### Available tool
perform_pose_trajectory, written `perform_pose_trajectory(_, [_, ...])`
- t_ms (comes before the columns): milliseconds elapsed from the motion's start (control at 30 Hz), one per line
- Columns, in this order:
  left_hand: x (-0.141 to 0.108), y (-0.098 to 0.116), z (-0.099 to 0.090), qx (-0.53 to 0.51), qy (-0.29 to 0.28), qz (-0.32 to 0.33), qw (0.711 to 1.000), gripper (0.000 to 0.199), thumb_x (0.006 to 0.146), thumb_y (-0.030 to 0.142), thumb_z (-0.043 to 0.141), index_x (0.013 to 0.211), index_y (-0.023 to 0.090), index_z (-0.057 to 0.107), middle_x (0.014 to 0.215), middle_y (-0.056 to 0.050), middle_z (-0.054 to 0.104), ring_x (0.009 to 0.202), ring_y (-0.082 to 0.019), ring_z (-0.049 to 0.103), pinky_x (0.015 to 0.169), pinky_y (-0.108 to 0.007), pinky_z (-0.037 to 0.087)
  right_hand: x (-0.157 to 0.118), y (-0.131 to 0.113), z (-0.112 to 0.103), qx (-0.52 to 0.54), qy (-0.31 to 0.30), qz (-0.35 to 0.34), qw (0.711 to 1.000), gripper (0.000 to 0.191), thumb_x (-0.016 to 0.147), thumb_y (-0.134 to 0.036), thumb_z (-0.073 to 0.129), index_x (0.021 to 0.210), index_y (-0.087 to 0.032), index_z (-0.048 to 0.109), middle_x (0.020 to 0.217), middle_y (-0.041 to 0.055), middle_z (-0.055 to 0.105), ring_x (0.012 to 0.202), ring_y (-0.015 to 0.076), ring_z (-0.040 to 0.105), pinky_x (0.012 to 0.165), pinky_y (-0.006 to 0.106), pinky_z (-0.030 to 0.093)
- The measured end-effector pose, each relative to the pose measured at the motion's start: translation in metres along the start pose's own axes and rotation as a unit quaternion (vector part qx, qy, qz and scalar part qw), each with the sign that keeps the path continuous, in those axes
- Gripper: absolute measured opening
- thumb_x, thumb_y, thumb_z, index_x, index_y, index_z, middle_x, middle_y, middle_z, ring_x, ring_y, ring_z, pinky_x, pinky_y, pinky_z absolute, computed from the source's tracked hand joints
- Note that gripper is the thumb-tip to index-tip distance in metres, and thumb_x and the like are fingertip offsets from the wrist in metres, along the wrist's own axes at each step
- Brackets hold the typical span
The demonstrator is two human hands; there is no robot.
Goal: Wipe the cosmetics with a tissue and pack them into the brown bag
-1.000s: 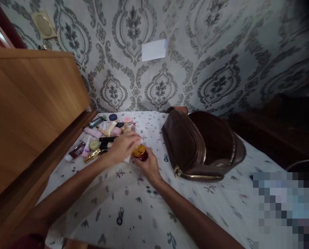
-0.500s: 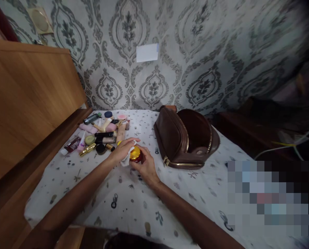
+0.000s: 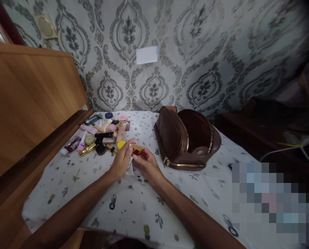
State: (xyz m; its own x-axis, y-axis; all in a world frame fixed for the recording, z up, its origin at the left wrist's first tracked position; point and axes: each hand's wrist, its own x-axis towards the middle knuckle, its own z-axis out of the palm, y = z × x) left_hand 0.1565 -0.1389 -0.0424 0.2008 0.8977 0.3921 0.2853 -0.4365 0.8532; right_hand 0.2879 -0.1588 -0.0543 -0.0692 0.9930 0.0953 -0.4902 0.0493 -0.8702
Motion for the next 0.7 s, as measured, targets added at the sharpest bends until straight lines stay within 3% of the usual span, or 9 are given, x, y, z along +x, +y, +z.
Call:
perform_pose_trajectory(167, [0.0078, -0.0009, -0.0101, -0.11, -0.021, -0.122, 0.986, 0.068, 0.092, 0.07, 0.033, 0.107, 0.016, 0.073, 0.112, -0.011, 0.073, 0.109, -0.027, 0.066, 0.101, -0.04, 0.048, -0.005, -0.0058, 0.0037, 0.035, -0.08, 0.069, 0.994, 0.046, 0.062, -0.04, 0.084, 0.101, -0.02, 0.068, 0.11, 0.0067, 0.072, 0.104, 0.0236, 0.068, 0.099, 0.042, 0.051])
perform_pose_trajectory(267, [0.0078, -0.0006, -0.0098, -0.183, -0.029, -0.149, 0.971, 0.068, 0.09, 0.072, 0.035, 0.104, 0.017, 0.074, 0.11, -0.009, 0.074, 0.108, -0.026, 0.067, 0.101, -0.038, 0.048, -0.0047, -0.0056, 0.0022, 0.08, -0.073, 0.097, 0.989, 0.048, 0.06, -0.042, 0.086, 0.1, -0.02, 0.069, 0.11, 0.0059, 0.072, 0.102, 0.0234, 0.069, 0.093, 0.041, 0.056])
perform_pose_trajectory(433, [0.005, 0.0007, -0.0069, -0.186, 0.004, -0.104, 0.977, 0.066, 0.088, 0.073, 0.043, 0.108, 0.016, 0.071, 0.106, -0.009, 0.074, 0.104, -0.026, 0.067, 0.097, -0.038, 0.05, -0.0017, -0.0016, -0.0019, 0.152, -0.018, 0.124, 0.98, 0.037, 0.065, -0.039, 0.086, 0.092, -0.019, 0.072, 0.105, 0.0039, 0.074, 0.098, 0.0186, 0.069, 0.093, 0.034, 0.057])
perform_pose_trajectory(567, [0.0027, 0.0027, -0.0075, -0.117, 0.033, -0.059, 0.991, 0.065, 0.091, 0.07, 0.04, 0.108, 0.014, 0.069, 0.105, -0.01, 0.073, 0.1, -0.024, 0.067, 0.093, -0.036, 0.05, -0.0027, -0.0022, 0.0013, 0.161, -0.04, 0.116, 0.979, 0.03, 0.071, -0.035, 0.084, 0.093, -0.017, 0.075, 0.104, 0.0047, 0.075, 0.097, 0.0154, 0.068, 0.094, 0.028, 0.055])
perform_pose_trajectory(700, [-0.0013, 0.0042, -0.0063, -0.061, 0.008, -0.029, 0.998, 0.066, 0.094, 0.067, 0.033, 0.108, 0.013, 0.07, 0.105, -0.011, 0.072, 0.1, -0.024, 0.066, 0.094, -0.036, 0.049, -0.0076, -0.0043, 0.0075, 0.131, -0.068, 0.103, 0.984, 0.034, 0.069, -0.035, 0.085, 0.098, -0.018, 0.076, 0.101, 0.0035, 0.075, 0.092, 0.0154, 0.067, 0.089, 0.027, 0.053])
